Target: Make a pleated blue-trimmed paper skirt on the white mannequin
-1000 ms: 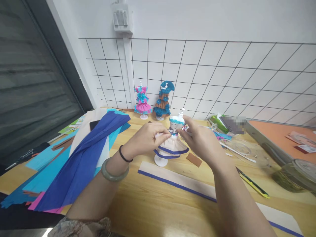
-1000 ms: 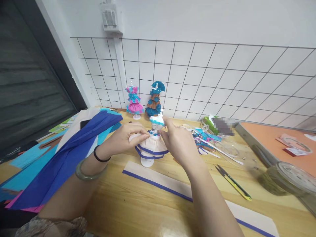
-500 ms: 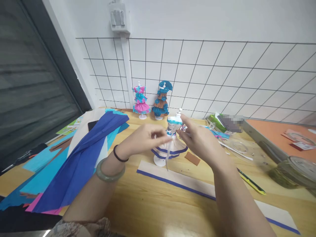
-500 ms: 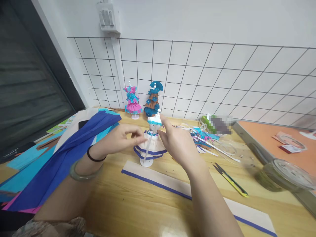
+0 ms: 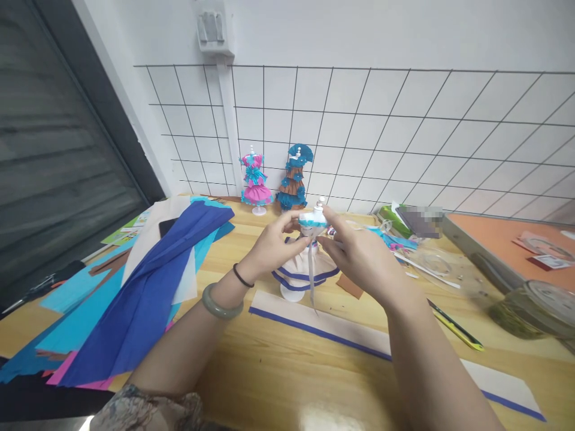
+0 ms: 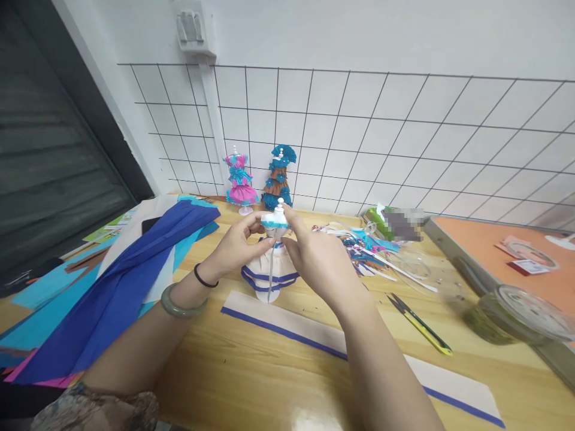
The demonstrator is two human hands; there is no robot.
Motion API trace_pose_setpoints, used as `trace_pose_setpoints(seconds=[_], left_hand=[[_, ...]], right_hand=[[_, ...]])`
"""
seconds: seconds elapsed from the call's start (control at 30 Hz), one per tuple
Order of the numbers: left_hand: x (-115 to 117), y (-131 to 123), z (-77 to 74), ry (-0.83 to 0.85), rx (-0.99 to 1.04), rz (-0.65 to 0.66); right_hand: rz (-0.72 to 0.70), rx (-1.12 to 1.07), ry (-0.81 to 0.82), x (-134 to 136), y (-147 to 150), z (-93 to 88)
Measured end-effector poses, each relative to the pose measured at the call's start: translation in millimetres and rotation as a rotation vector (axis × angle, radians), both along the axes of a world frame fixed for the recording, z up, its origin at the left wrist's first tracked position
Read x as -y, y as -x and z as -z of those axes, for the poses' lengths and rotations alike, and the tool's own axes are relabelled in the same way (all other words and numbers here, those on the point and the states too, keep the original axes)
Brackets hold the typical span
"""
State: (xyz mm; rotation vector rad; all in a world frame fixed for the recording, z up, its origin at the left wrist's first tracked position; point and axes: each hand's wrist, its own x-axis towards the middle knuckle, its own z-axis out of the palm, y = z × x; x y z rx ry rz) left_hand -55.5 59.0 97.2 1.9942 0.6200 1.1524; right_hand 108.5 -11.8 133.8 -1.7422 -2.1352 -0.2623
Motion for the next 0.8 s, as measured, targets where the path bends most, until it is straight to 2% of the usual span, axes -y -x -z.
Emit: trace_pose_setpoints(seconds=[0.17, 0.33, 0.5, 0.67, 0.8], left_hand=[[2, 1, -1.7, -0.04, -0.02, -0.038], [2, -1, 1.3, -0.007, -0.002, -0.067], [0, -3, 5.4, 0.004, 0.05, -0.043], [4, 1, -1.2, -0.007, 0.095, -0.07], [7, 11, -13.2, -0.133, 0.064, -0.194]], right_hand=[[-0.019, -0.015, 0.005, 1, 2, -0.2], [-0.007, 0.031, -0.009, 1, 2, 0.7], [-0.016, 0.019, 0.009, 2, 3, -1.1], [-0.048, -0.157, 0.015, 3, 3, -2.9], [-0.134, -0.36, -0.023, 4, 2, -2.4]])
